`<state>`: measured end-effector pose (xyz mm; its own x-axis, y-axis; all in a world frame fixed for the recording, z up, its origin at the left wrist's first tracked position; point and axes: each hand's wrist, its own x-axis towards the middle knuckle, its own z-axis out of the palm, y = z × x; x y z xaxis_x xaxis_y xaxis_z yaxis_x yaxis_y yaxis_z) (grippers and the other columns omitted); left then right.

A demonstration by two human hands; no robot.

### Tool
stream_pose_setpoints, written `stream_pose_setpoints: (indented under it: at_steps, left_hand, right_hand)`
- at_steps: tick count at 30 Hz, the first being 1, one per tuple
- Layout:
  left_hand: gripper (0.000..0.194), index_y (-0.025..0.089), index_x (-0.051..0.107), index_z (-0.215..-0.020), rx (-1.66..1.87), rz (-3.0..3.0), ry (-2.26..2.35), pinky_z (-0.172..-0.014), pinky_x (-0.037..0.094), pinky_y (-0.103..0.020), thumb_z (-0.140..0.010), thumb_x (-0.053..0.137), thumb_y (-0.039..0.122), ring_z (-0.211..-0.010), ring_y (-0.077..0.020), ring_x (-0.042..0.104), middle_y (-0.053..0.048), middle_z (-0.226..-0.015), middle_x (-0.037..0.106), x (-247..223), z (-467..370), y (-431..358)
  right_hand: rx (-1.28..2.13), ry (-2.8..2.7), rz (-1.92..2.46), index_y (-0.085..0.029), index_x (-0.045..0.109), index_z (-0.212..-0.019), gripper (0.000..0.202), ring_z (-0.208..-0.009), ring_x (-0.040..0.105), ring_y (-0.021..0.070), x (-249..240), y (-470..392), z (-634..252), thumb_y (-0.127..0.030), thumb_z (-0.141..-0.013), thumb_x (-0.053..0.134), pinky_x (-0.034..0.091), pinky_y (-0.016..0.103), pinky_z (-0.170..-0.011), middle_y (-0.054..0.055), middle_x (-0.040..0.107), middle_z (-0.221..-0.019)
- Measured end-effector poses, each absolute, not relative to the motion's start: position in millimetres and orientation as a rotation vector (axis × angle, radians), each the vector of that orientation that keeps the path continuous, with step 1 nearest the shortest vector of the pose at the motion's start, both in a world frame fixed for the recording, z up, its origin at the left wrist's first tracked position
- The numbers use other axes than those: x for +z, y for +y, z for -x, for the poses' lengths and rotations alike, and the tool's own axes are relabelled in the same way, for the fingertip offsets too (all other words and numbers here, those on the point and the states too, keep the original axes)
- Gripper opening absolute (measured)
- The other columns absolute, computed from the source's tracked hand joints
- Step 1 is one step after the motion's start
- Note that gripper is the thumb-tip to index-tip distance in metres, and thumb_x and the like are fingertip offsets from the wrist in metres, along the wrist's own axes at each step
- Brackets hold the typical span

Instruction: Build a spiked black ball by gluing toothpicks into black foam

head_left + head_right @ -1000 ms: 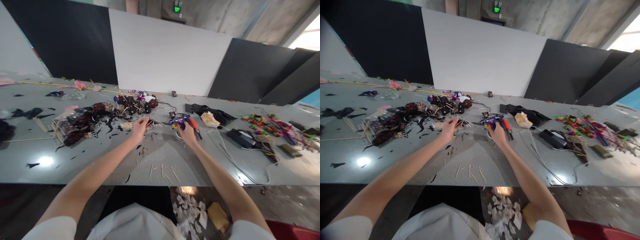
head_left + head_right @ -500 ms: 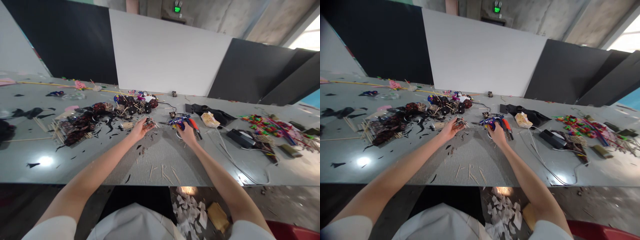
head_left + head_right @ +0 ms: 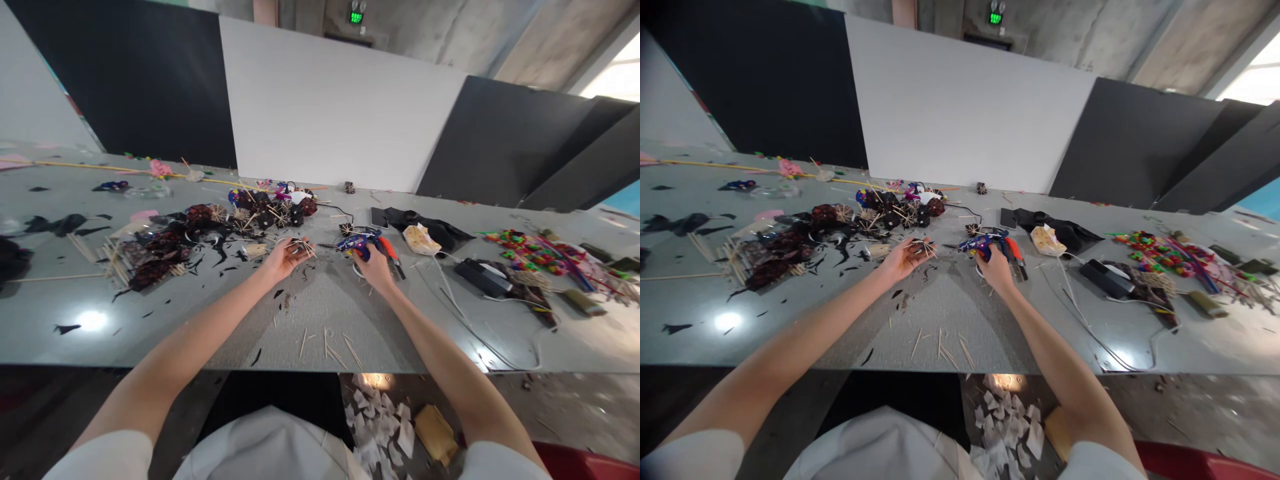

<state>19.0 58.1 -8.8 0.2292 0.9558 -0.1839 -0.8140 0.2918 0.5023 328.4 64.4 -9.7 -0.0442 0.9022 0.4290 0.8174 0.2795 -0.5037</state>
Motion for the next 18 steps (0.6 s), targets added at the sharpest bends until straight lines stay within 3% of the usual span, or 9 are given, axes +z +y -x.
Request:
stream_pose_setpoints:
  at_steps: [4, 10, 18]
  left_hand:
    - [0.021, 0.015, 0.062, -0.103, 1.281, -0.258, 0.478, -0.102, 0.061, -0.057, -0.102, 0.050, 0.033, -0.120, -0.0355, 0.072, -0.019, -0.124, 0.075, -9, -21, 55]
    - [0.048, 0.013, 0.063, -0.113, 1.251, -0.239, 0.437, -0.100, 0.060, -0.063, -0.101, 0.038, 0.053, -0.123, -0.0397, 0.070, -0.025, -0.132, 0.070, -8, -19, 50]
    - [0.046, 0.014, 0.064, -0.122, 1.118, -0.489, 0.576, -0.101, 0.058, -0.061, -0.093, 0.053, 0.048, -0.117, -0.0373, 0.072, -0.020, -0.127, 0.073, 1, -26, 41]
  right_hand:
    - [0.153, -1.863, 1.530, -0.020, 0.066, -0.113, 0.035, -0.088, 0.072, 0.0296, -10, 65, -328, -0.050, -0.095, 0.060, 0.052, 0.036, -0.080, 0.012, 0.076, -0.099]
    - [0.175, -1.866, 1.537, -0.020, 0.066, -0.114, 0.035, -0.089, 0.072, 0.0293, -10, 65, -328, -0.049, -0.094, 0.062, 0.052, 0.036, -0.081, 0.011, 0.077, -0.099]
    - [0.162, -1.870, 1.547, -0.020, 0.066, -0.111, 0.035, -0.086, 0.071, 0.0279, -11, 65, -328, -0.051, -0.094, 0.063, 0.052, 0.034, -0.079, 0.011, 0.076, -0.097]
